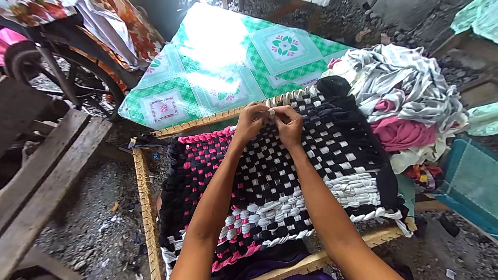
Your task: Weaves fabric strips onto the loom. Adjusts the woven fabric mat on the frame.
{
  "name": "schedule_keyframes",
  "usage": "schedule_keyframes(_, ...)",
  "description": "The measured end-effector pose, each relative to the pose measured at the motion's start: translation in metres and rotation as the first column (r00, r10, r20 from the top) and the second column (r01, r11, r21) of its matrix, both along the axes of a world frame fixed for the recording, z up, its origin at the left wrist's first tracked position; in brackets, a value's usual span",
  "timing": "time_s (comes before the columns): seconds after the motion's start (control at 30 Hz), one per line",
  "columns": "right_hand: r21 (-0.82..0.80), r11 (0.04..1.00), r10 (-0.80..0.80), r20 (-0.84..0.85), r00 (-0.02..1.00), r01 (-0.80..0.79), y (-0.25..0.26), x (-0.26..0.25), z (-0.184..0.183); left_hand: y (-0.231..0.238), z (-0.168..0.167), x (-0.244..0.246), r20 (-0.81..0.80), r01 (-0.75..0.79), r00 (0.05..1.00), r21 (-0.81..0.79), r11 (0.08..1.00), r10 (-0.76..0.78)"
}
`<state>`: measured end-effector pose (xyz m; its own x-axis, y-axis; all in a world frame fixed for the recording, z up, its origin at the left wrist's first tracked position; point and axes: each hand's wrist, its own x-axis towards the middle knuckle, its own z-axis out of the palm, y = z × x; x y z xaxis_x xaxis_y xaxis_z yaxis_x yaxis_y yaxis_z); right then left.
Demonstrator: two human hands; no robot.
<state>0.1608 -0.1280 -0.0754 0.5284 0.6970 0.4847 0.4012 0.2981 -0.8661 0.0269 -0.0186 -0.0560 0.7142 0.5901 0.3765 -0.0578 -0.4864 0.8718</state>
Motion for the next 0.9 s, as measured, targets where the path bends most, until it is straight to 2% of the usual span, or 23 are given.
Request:
schedule_keyframes(0.07,-0.038,0.998,-0.046,0.005,0.999,0.047,0.001,-0.001,-0.001,-0.001,-0.001,-0.002,0.068,-0.034,0.997,0.010,0.999,0.033)
schedule_keyframes(0.13,-0.106,0.992,-0.067,0.034,0.997,0.070,0.000,-0.001,0.000,-0.004,-0.001,-0.004,0.073,-0.041,0.997,0.089,0.995,0.034)
schedule_keyframes(0.2,-0.135,0.988,-0.069,0.024,0.997,0.071,-0.001,-0.002,0.003,-0.004,-0.003,-0.004,0.016,-0.045,0.999,0.234,0.971,0.043)
schedule_keyframes(0.27,-0.117,0.991,-0.069,-0.001,0.998,0.068,0.000,-0.003,0.002,-0.006,-0.004,-0.003,-0.052,-0.067,0.995,0.304,0.950,0.086)
schedule_keyframes(0.4,-0.061,0.997,-0.058,-0.074,0.996,0.053,0.002,-0.003,0.002,-0.013,-0.003,0.003,-0.109,-0.135,0.977,0.350,0.927,0.183)
schedule_keyframes(0.5,-0.081,0.995,-0.061,-0.111,0.992,0.052,0.001,-0.003,0.004,-0.014,-0.004,0.003,-0.154,-0.137,0.967,0.363,0.922,0.204)
schedule_keyframes(0.7,-0.075,0.996,-0.064,-0.175,0.982,0.052,0.005,-0.010,0.006,-0.009,-0.009,0.002,-0.110,-0.137,0.978,0.295,0.946,0.177)
schedule_keyframes(0.83,0.003,0.996,-0.090,-0.206,0.974,0.093,0.006,-0.010,0.004,0.000,0.000,0.000,-0.249,-0.119,0.958,0.103,0.988,0.141)
schedule_keyframes(0.9,0.010,0.993,-0.118,-0.176,0.977,0.121,0.005,-0.009,0.003,0.005,0.007,0.006,-0.307,-0.154,0.944,-0.072,0.985,0.125)
